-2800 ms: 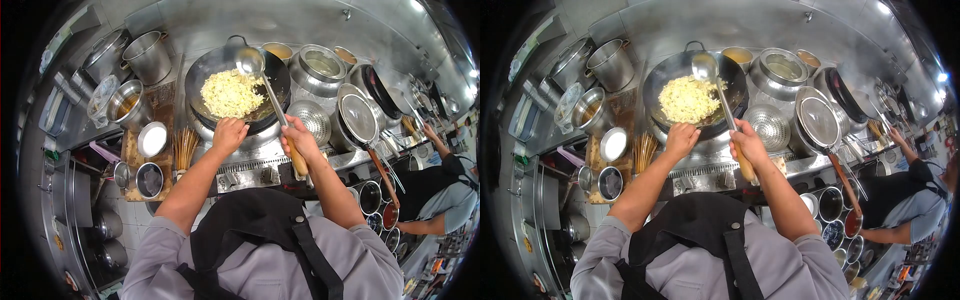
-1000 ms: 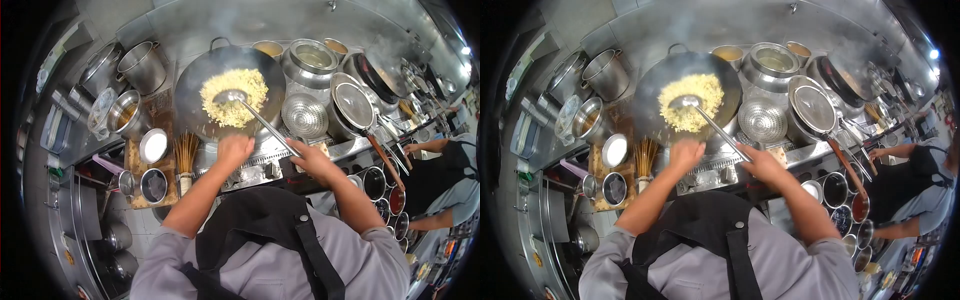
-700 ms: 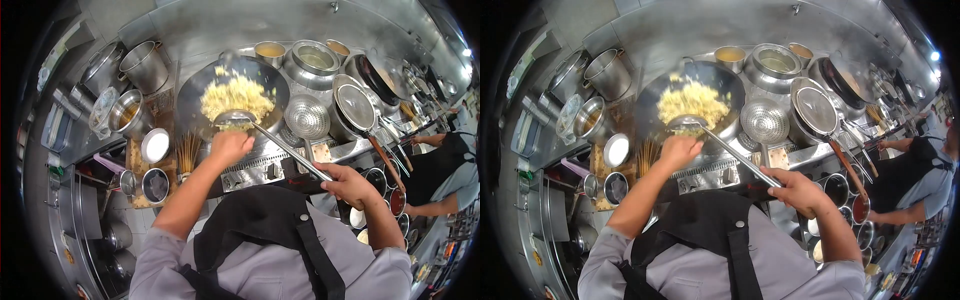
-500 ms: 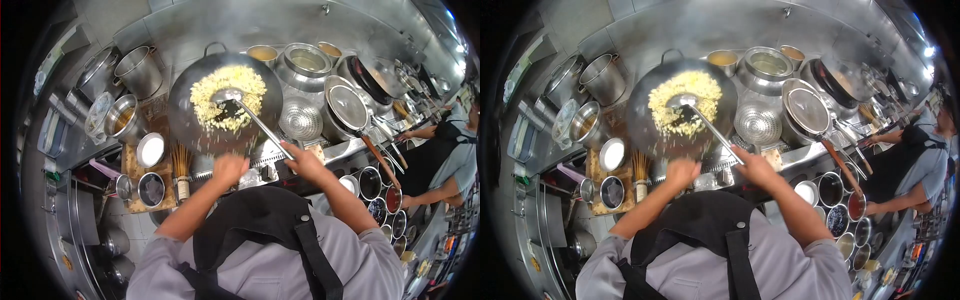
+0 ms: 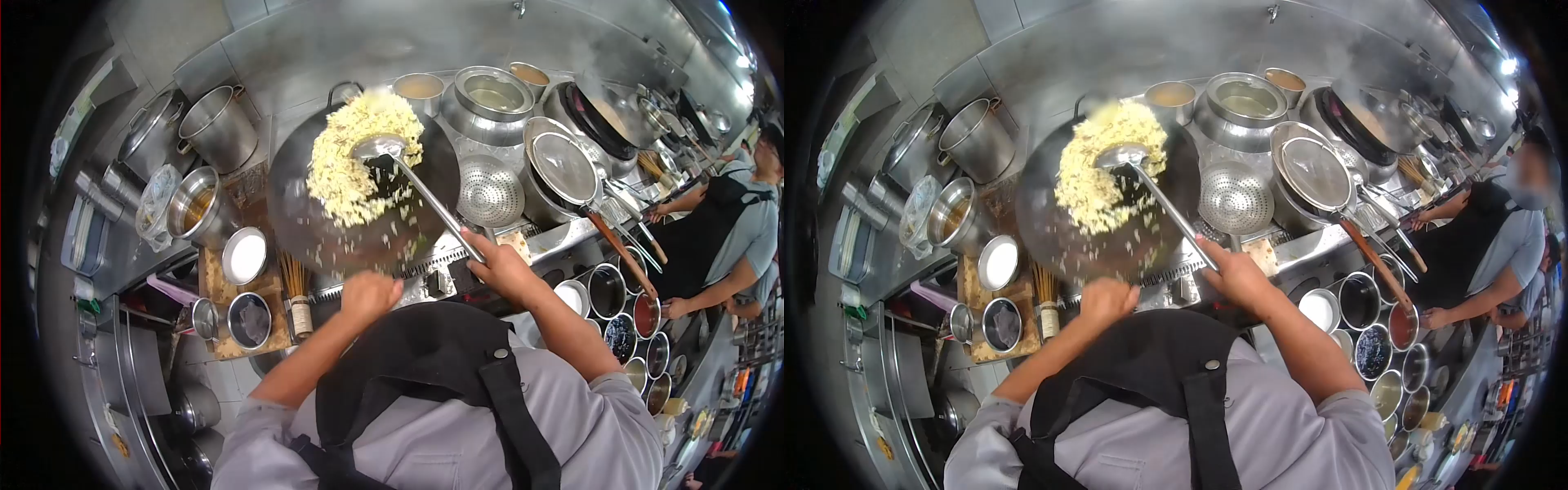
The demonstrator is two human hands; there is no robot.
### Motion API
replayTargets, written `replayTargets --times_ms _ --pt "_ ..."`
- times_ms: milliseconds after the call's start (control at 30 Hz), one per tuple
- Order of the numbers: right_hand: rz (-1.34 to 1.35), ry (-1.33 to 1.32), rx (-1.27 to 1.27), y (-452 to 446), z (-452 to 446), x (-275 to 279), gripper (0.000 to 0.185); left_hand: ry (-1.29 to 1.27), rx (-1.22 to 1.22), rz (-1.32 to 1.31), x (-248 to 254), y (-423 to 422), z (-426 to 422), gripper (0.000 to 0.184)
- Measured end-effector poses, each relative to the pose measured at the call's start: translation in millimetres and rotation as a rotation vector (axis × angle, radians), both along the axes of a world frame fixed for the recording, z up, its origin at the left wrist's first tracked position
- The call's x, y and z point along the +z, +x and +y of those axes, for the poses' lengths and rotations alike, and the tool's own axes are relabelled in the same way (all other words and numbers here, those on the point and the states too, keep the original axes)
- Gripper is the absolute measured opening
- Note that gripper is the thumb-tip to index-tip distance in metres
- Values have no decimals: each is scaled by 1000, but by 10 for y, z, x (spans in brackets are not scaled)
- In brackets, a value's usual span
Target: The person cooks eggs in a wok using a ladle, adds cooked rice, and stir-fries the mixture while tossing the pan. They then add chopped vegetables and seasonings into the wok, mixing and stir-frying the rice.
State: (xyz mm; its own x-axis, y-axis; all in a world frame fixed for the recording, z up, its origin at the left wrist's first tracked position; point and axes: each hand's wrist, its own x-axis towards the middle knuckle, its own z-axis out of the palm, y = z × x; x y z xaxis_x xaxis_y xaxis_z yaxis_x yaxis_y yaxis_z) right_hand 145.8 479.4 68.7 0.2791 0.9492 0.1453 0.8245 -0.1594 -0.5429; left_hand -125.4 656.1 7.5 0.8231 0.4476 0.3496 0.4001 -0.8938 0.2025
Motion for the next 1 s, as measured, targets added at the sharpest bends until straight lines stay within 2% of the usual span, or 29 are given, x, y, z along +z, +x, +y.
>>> replayTargets --times_ms 33,67,100,167,200,267,300,333,367,400,433,467,533,567,600,633,700,733,767,800,833,900,967,1000 --pt "168 -141 -27 -119 -139 426 62 -91 -77 -49 1 -155 -74 44" --pt "333 -287 -49 -212 -257 777 61 -46 -47 12 241 -133 -58 44" --pt "332 -293 -41 -221 -404 984 61 -5 -15 74 487 -67 6 45" --pt "753 -493 -150 -166 -678 1207 60 -30 -2 -36 702 150 384 44" --pt "752 -501 -140 -174 -628 1195 60 -25 4 -72 714 326 580 43" --pt "550 -520 -109 -201 -459 1146 59 -13 4 -101 511 482 679 42" --pt "546 -453 -131 -295 -262 1099 57 -10 61 -128 392 524 667 42" --pt "428 -437 -84 -230 -62 790 56 -7 117 -163 327 584 652 41" --pt "102 -27 119 -58 112 59 58 10 91 -128 233 516 530 41" --pt "80 -80 111 -96 173 90 58 24 70 -89 86 334 324 41" --pt "71 -131 99 -181 225 122 59 -71 54 9 69 142 130 44" --pt "179 -199 89 -242 79 439 59 -99 -6 86 157 -20 4 45" --pt "454 -345 -52 -247 -327 1043 60 -47 -11 43 509 -50 74 46" --pt "645 -398 -122 -129 -529 1102 61 -3 -21 4 651 -43 126 46" --pt "674 -439 -162 -143 -631 1379 63 -25 20 37 804 79 277 45" --pt "690 -493 -180 -107 -702 1501 62 -39 -14 -56 864 195 459 44" --pt "475 -523 -186 -145 -595 1553 60 -19 41 -153 753 462 678 42" --pt "209 -465 -59 -36 -473 1309 60 25 48 -228 515 520 710 41" --pt "90 -352 -46 60 -317 918 61 68 51 -305 360 563 708 40" --pt "98 -336 -84 -36 -109 883 61 69 41 -313 335 507 592 40" --pt "4 -150 -65 53 -5 431 58 71 58 -189 290 371 389 40" --pt "133 28 -61 -12 -32 168 58 50 7 -30 143 16 96 39" --pt "730 -73 -218 -272 -326 434 57 20 -97 -129 300 -144 61 40" --pt "717 -37 -238 -323 -450 391 58 48 -25 -96 442 -87 137 41"
